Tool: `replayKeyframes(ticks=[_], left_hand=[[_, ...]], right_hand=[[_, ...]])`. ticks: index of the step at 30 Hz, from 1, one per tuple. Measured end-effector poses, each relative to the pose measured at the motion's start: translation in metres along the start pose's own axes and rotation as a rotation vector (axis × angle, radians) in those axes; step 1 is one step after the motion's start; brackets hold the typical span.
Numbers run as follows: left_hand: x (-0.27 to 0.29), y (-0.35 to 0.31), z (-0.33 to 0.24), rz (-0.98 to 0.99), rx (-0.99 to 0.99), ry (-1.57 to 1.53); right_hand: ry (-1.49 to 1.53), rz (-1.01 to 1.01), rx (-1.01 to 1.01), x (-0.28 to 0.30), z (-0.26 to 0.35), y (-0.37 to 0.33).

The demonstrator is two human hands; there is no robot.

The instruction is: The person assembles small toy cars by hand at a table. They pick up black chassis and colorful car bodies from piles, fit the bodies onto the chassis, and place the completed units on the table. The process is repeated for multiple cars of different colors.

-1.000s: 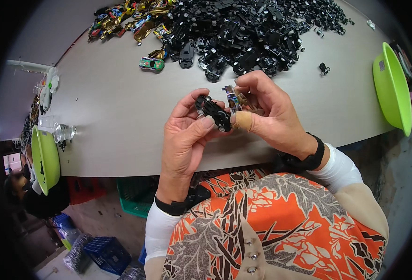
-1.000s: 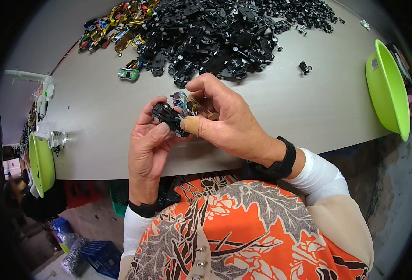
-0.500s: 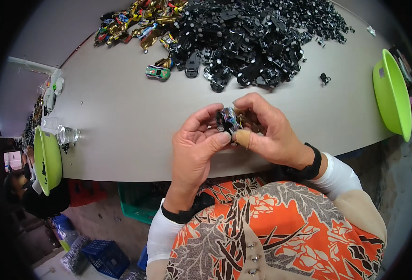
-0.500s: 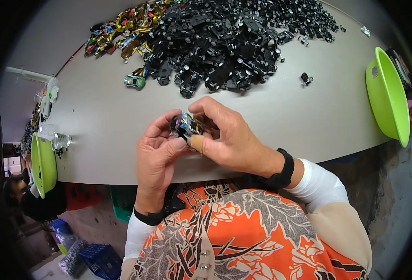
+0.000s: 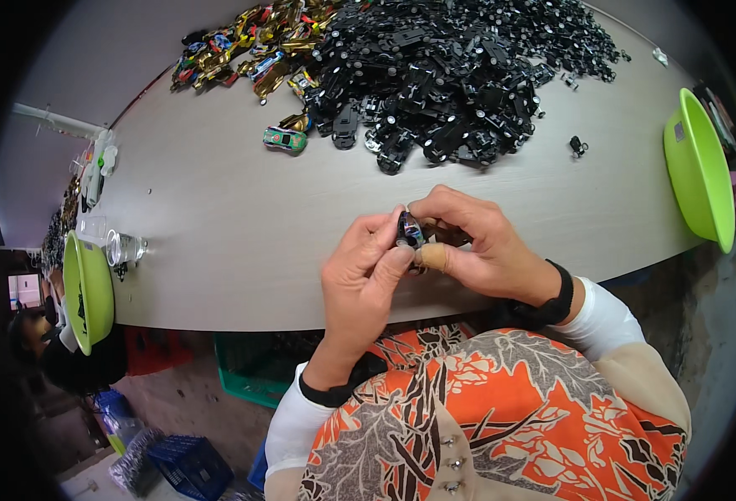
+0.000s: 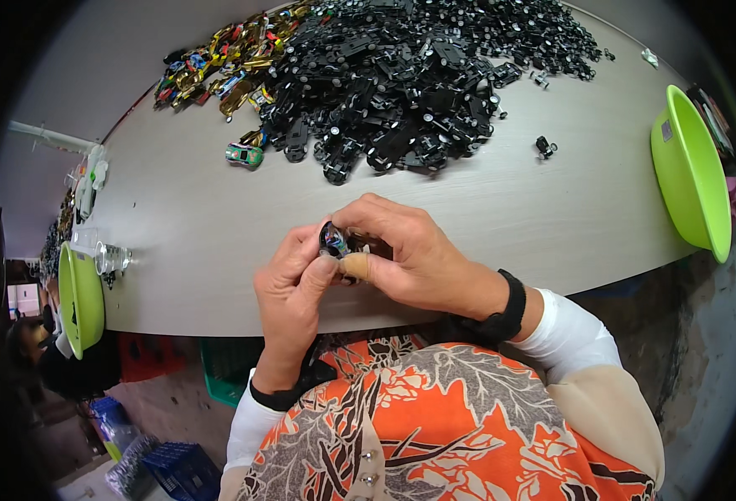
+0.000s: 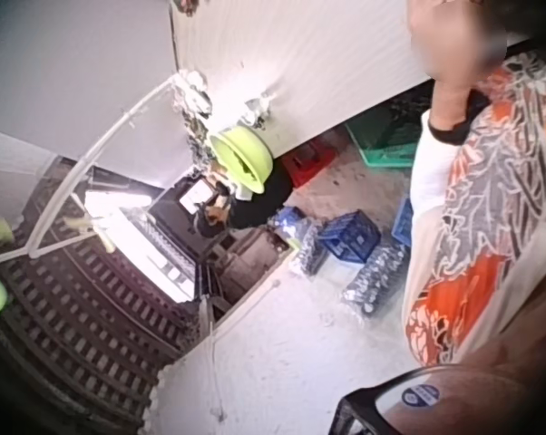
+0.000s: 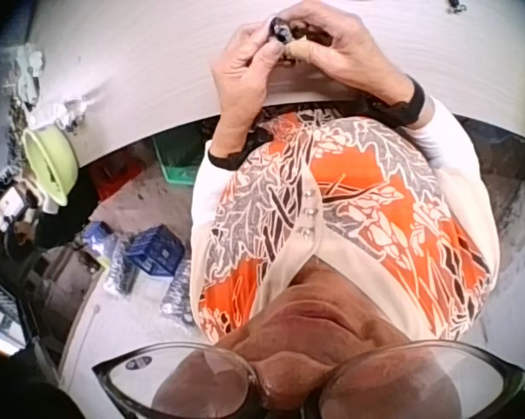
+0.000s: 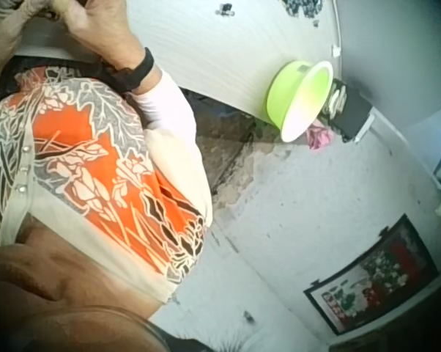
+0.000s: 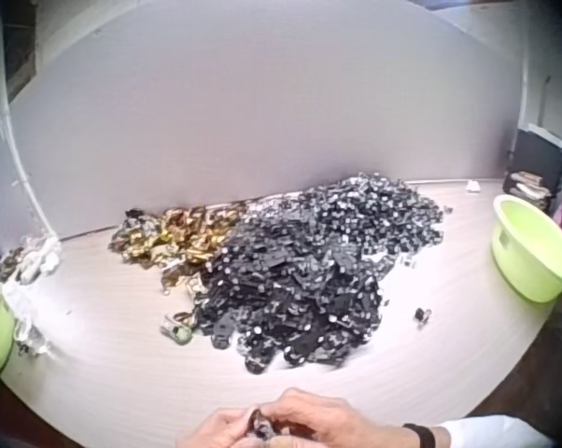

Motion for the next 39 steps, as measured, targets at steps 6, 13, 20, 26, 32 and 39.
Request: replayKeyframes(ticks=[6, 13, 20, 26, 32, 39], left_hand=[[-0.011, -0.005, -0.012, 0.079, -0.098, 0.215], [-0.004, -0.004, 0.022, 0.104, 0.248, -0.289], [-0.003, -0.007, 0.034, 0.112, 0.351, -0.232], [-0.007, -0.008, 0.023, 0.144, 0.180, 0.118], [-0.004, -0.009, 0.025, 0.065, 0.251, 0.080], [0.017, -0.002, 0.029, -0.203, 0.211, -0.435]], right_hand=[[0.027, -0.068, 0.019, 0.004, -0.002, -0.004], [0.212, -0.036, -0.120, 0.007, -0.022, -0.007], [0.484, 0.033, -0.491, 0.000, -0.049, -0.014], [0.196, 0.154, -0.318, -0.009, -0.038, -0.010], [0.047, 0.053, -0.123, -0.009, -0.029, -0.012], [0.298, -0.055, -0.391, -0.006, -0.049, -0.015]])
Point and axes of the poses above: each hand's wrist, its own y-axis towards the middle knuckle, its own x-axis out of the back of the hand, z = x × y, the point moved 10 cm from there along y, towards the middle knuckle, and after that the axes turned 2 degrees about -z, right-handed, at the moved point
